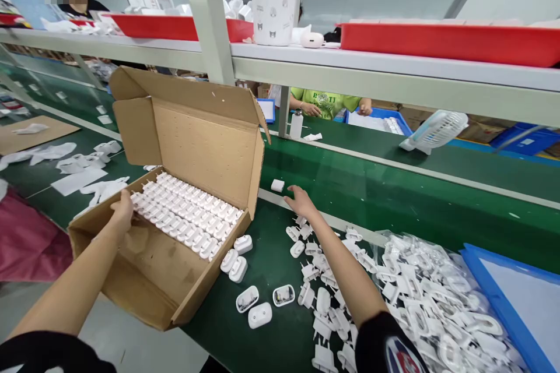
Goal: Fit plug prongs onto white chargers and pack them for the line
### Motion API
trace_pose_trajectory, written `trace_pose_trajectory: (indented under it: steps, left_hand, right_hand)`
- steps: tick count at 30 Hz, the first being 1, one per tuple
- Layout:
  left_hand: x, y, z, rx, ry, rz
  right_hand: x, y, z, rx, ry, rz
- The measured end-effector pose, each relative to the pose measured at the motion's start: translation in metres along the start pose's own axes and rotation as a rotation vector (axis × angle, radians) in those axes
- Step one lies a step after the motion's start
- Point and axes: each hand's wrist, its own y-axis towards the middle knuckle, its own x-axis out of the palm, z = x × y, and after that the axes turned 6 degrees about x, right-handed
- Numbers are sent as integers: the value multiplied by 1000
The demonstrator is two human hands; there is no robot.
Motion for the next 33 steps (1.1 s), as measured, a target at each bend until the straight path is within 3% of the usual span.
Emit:
trace_pose_trajectory:
  steps: [3,5,8,9,11,14,16,18,21,23,29,33]
  left_hand:
    - [-4,-4,1,-246,-109,88]
    - [-15,-19,8,-298,-178,126]
    - [-44,-77,27,-134,-294,161]
    - [-54,-105,34,62,-377,161]
    - [-71,-167,45,324,-355,73]
    - [-78,-252,48,472,-219,-93]
    - [-68,-291,42,486,-246,-220]
    - [-51,-316,37,425,-250,-411]
    - [-21,-334,36,332,-150,-680]
    - [-2,-337,38,322,-45,-739]
    - [38,-333,49,328,121,-596]
    - [50,-327,61,364,232,-548]
  right_hand:
    - [11,39,0,16,-78,23]
    - [19,53,-3,9,-129,18]
    - [21,57,-7,-1,-201,11]
    - [19,52,-9,-9,-223,10]
    - [13,34,-13,-44,-263,7]
    - [2,-16,-21,-155,-299,-35]
    - [-1,-57,-27,-252,-329,-95]
    - [1,-94,-32,-334,-409,-154]
    - [6,-126,-40,-373,-553,-263]
    - [9,-127,-44,-377,-531,-317]
    - [35,-87,-67,-513,11,-301]
    - [53,-77,-73,-552,48,-334]
